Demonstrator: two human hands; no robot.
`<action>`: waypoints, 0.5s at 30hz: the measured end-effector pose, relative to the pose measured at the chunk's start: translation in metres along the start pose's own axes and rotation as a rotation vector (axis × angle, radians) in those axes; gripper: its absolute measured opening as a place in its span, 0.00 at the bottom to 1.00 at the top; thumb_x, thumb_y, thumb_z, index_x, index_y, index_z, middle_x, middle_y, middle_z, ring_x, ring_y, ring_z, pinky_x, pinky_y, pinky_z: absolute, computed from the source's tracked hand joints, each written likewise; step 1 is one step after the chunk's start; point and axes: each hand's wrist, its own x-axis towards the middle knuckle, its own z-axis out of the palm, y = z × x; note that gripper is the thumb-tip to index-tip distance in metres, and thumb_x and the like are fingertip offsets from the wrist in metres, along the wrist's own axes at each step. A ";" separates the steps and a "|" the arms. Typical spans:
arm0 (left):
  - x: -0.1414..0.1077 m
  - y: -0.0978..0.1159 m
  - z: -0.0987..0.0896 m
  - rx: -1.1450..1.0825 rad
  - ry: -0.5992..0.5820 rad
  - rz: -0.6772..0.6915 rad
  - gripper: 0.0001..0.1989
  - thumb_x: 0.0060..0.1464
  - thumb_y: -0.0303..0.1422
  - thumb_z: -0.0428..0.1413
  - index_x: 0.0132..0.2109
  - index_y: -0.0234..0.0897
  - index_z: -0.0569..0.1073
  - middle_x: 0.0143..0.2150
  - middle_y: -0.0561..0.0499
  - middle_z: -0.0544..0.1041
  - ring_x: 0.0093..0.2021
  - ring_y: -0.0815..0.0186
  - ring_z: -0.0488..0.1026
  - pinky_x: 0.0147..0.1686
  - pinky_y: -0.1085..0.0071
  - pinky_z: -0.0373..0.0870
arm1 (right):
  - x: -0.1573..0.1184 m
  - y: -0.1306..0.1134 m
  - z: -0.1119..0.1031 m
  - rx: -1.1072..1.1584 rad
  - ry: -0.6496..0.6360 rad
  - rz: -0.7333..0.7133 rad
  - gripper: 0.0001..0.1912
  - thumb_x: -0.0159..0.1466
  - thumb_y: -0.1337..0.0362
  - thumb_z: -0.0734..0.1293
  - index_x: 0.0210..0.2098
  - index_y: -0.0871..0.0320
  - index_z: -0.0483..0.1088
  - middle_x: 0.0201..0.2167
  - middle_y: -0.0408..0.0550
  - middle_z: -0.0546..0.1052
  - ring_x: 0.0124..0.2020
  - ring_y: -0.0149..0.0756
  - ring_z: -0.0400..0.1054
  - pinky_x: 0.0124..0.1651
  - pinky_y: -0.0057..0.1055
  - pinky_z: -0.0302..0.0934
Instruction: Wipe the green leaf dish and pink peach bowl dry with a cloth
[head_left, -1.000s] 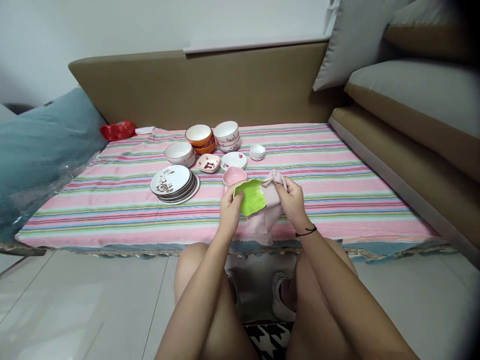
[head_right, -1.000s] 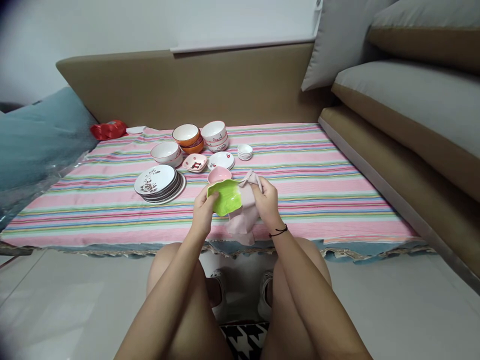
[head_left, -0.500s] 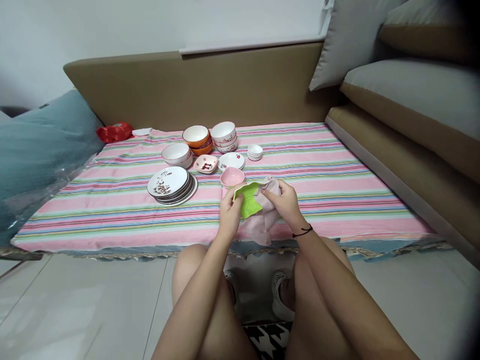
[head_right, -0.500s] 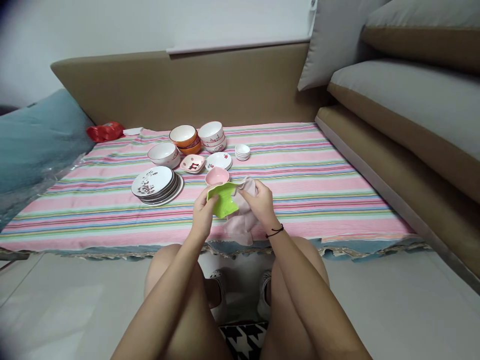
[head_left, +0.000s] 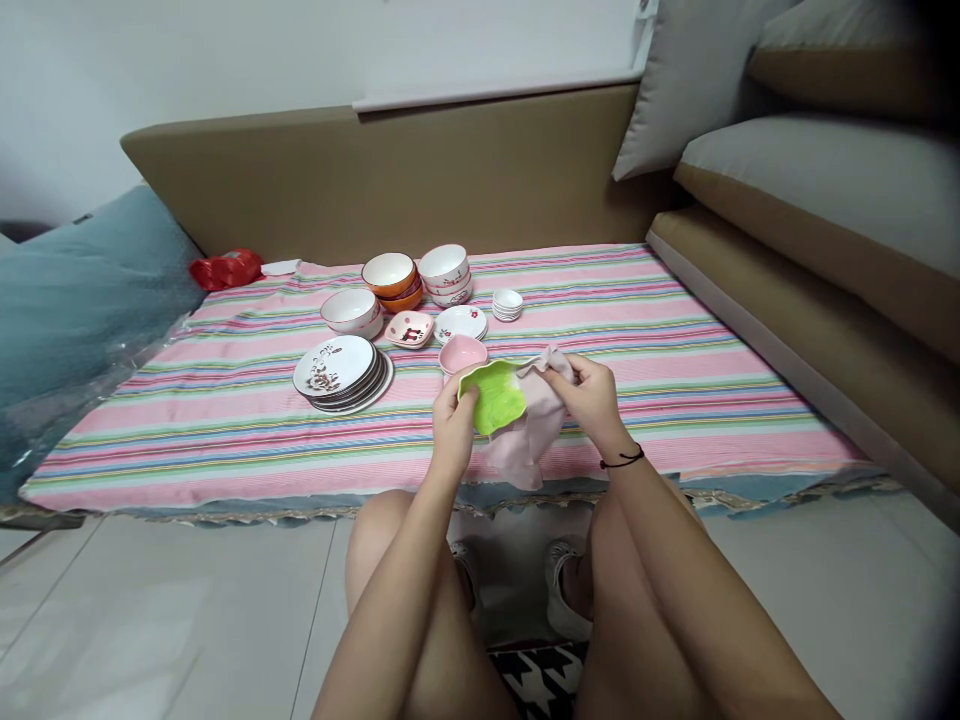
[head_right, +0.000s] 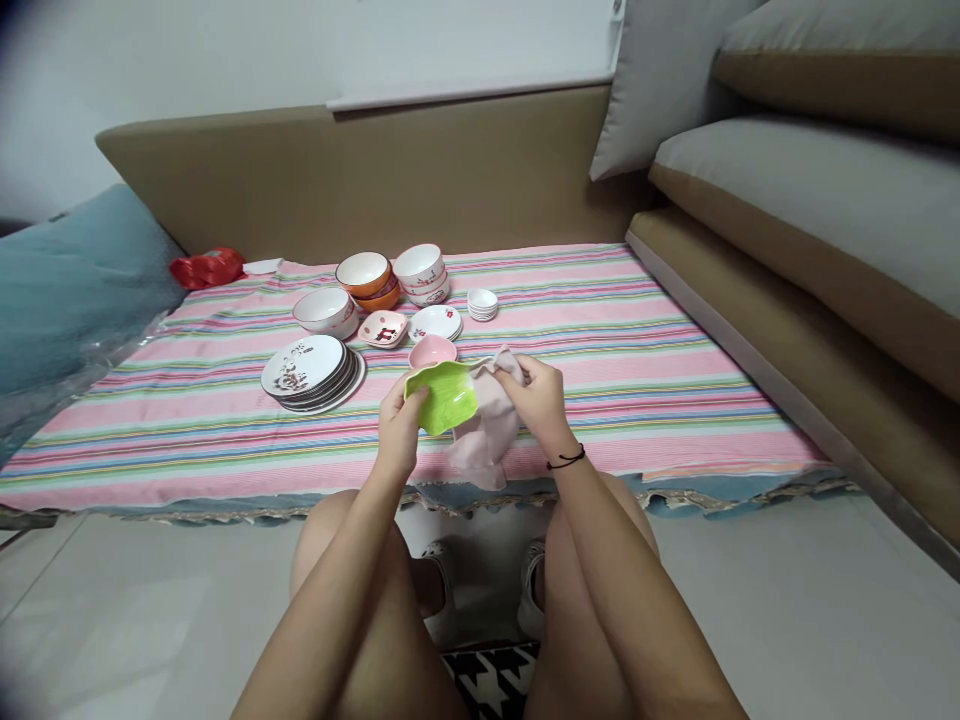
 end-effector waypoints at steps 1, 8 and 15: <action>0.000 -0.001 -0.001 -0.003 0.016 -0.005 0.14 0.51 0.33 0.51 0.44 0.38 0.76 0.42 0.50 0.77 0.46 0.60 0.71 0.46 0.66 0.67 | 0.000 0.000 0.001 0.019 -0.018 -0.003 0.10 0.54 0.58 0.67 0.26 0.60 0.71 0.20 0.40 0.66 0.24 0.29 0.56 0.27 0.26 0.50; 0.003 -0.004 -0.004 -0.034 0.080 -0.045 0.12 0.49 0.32 0.52 0.41 0.38 0.76 0.37 0.50 0.76 0.42 0.61 0.71 0.40 0.68 0.68 | -0.001 0.004 0.009 0.172 -0.087 0.005 0.16 0.53 0.59 0.69 0.40 0.59 0.73 0.34 0.47 0.76 0.35 0.37 0.67 0.37 0.30 0.60; 0.002 -0.003 -0.001 -0.053 0.010 -0.064 0.12 0.48 0.33 0.53 0.41 0.39 0.76 0.31 0.51 0.75 0.40 0.61 0.71 0.38 0.68 0.68 | -0.003 0.003 0.009 0.045 -0.020 0.066 0.14 0.52 0.54 0.69 0.24 0.60 0.69 0.20 0.40 0.66 0.24 0.29 0.57 0.27 0.26 0.51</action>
